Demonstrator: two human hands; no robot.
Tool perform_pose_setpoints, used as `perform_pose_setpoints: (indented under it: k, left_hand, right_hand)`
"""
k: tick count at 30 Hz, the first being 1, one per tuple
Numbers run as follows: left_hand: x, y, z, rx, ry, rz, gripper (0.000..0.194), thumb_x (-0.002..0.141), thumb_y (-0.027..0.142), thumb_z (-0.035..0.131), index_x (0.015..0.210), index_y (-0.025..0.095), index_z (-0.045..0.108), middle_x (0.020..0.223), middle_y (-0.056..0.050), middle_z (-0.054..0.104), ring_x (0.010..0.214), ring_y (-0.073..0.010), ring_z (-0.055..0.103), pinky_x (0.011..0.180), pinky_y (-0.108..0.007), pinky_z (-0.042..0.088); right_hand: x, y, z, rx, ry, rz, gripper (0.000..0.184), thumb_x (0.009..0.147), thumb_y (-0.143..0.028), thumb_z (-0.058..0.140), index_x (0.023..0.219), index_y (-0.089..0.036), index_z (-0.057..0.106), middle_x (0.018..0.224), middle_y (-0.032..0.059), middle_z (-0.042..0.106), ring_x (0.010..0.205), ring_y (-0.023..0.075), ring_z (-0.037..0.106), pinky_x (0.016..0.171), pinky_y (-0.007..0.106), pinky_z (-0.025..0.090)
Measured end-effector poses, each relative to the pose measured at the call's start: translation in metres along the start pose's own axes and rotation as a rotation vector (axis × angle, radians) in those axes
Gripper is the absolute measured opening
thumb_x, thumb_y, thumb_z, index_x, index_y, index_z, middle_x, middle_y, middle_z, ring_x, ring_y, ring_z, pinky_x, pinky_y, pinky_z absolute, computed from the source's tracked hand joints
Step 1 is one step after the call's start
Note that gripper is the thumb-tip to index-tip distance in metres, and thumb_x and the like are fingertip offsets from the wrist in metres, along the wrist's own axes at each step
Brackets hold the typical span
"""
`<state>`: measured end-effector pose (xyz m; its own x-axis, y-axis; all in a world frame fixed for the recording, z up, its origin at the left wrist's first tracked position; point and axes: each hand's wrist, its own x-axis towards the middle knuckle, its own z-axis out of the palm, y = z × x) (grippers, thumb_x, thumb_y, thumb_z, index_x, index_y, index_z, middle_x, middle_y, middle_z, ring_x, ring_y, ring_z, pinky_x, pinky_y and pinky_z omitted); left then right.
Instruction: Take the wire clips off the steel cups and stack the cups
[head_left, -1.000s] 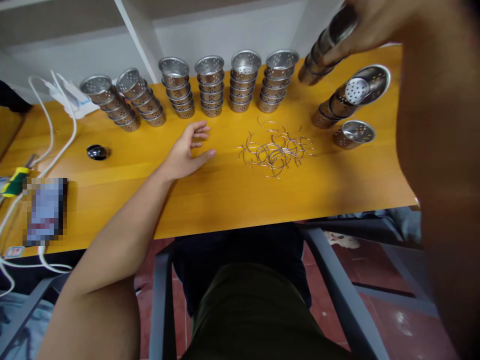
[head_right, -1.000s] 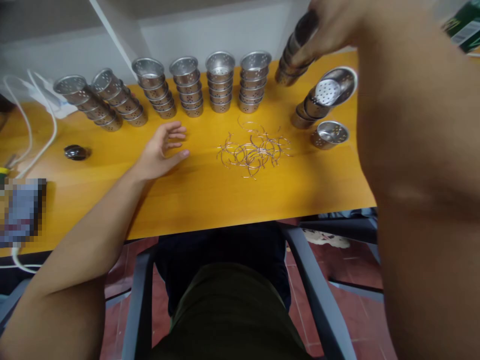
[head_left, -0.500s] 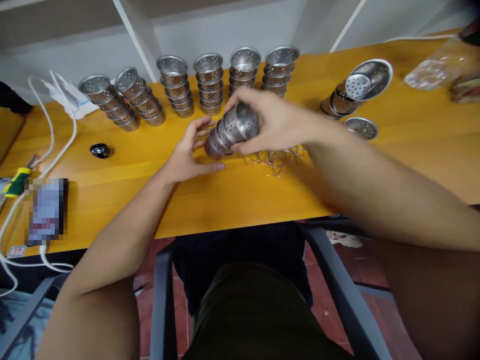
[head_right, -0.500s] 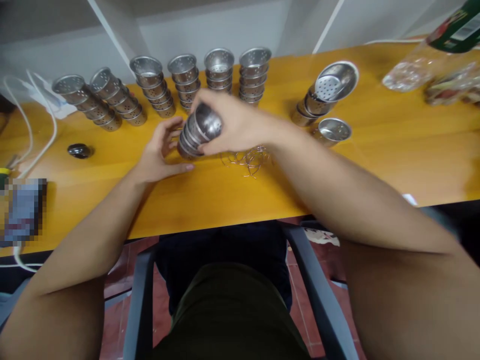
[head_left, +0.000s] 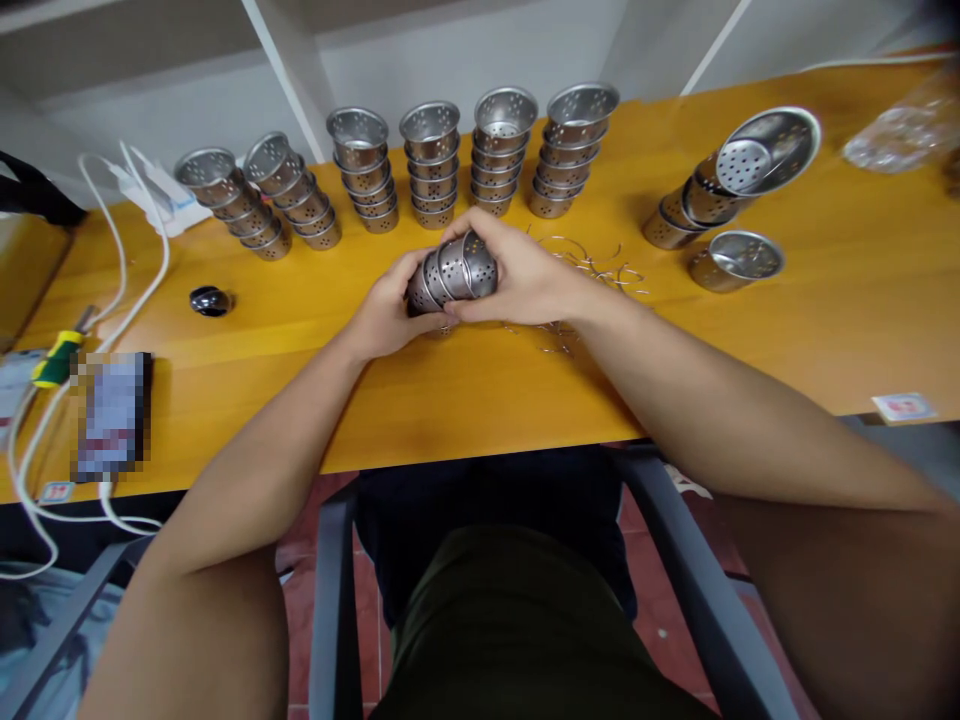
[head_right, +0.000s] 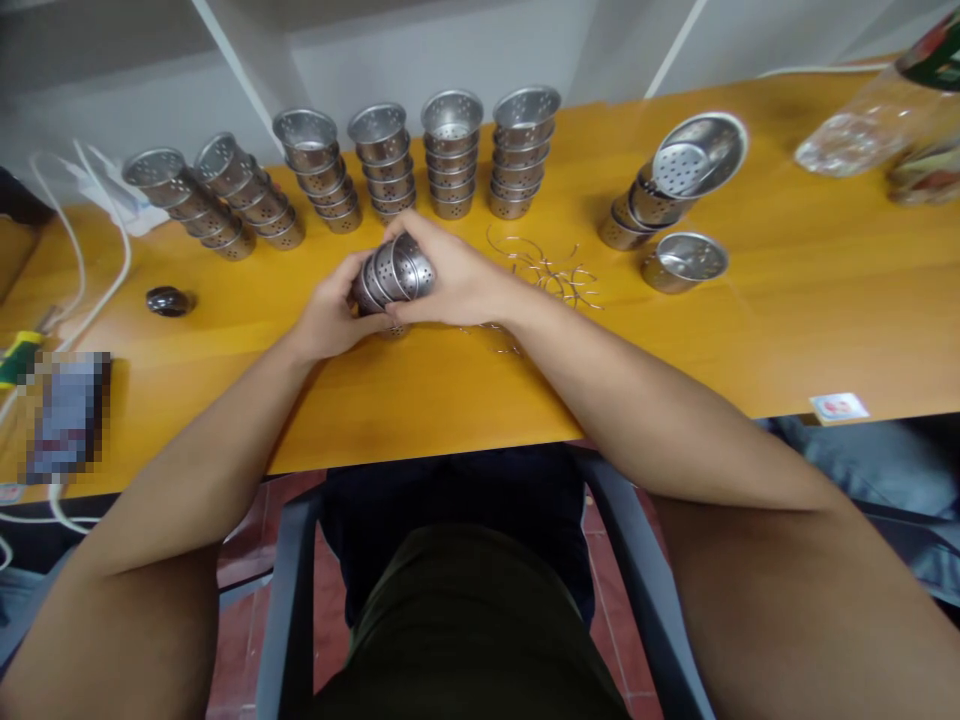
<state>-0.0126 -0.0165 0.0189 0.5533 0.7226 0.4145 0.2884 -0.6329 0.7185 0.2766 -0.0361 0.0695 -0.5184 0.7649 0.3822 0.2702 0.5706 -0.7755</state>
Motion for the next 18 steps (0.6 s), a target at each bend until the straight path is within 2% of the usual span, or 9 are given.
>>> perform_pose_setpoints:
  k: [6,10,13,18]
  left_hand:
    - [0.0007,0.0015,-0.0008,-0.007,-0.021,0.003,0.11,0.09,0.086,0.109,0.173,0.026,0.068,0.165,-0.017,0.081,0.156,-0.0454,0.079,0.139,-0.059,0.064]
    - [0.0008,0.0011,0.0005,-0.015,-0.032,0.007,0.106,0.095,0.081,0.108,0.175,0.026,0.067,0.167,-0.017,0.08,0.159,-0.0453,0.078,0.142,-0.06,0.062]
    - [0.0016,0.0023,0.0004,-0.019,-0.033,0.033,0.104,0.096,0.084,0.106,0.174,0.026,0.067,0.166,-0.018,0.08,0.157,-0.0453,0.079,0.141,-0.06,0.062]
    - [0.0027,0.003,-0.0051,-0.004,-0.024,0.039,0.111,0.091,0.091,0.106,0.172,0.027,0.068,0.164,-0.018,0.081,0.157,-0.0468,0.079,0.141,-0.061,0.064]
  right_hand:
    - [-0.0018,0.0042,-0.0001,0.013,-0.005,0.009,0.088,0.074,-0.056,0.111,0.148,-0.035,0.068,0.132,0.0061,0.075,0.123,0.0393,0.072,0.107,0.059,0.071]
    - [-0.0028,0.0042,-0.001,0.101,-0.036,0.023,0.089,0.074,-0.058,0.11,0.148,-0.035,0.066,0.132,0.0056,0.074,0.117,0.0356,0.072,0.099,0.053,0.071]
    - [-0.0042,0.0048,-0.0006,0.14,-0.053,0.038,0.088,0.075,-0.06,0.11,0.148,-0.037,0.066,0.132,0.0049,0.074,0.112,0.0339,0.072,0.093,0.052,0.07]
    - [-0.003,0.0027,-0.0038,0.136,-0.029,0.005,0.091,0.076,-0.071,0.11,0.149,-0.037,0.067,0.137,0.0061,0.075,0.122,0.0357,0.073,0.101,0.054,0.071]
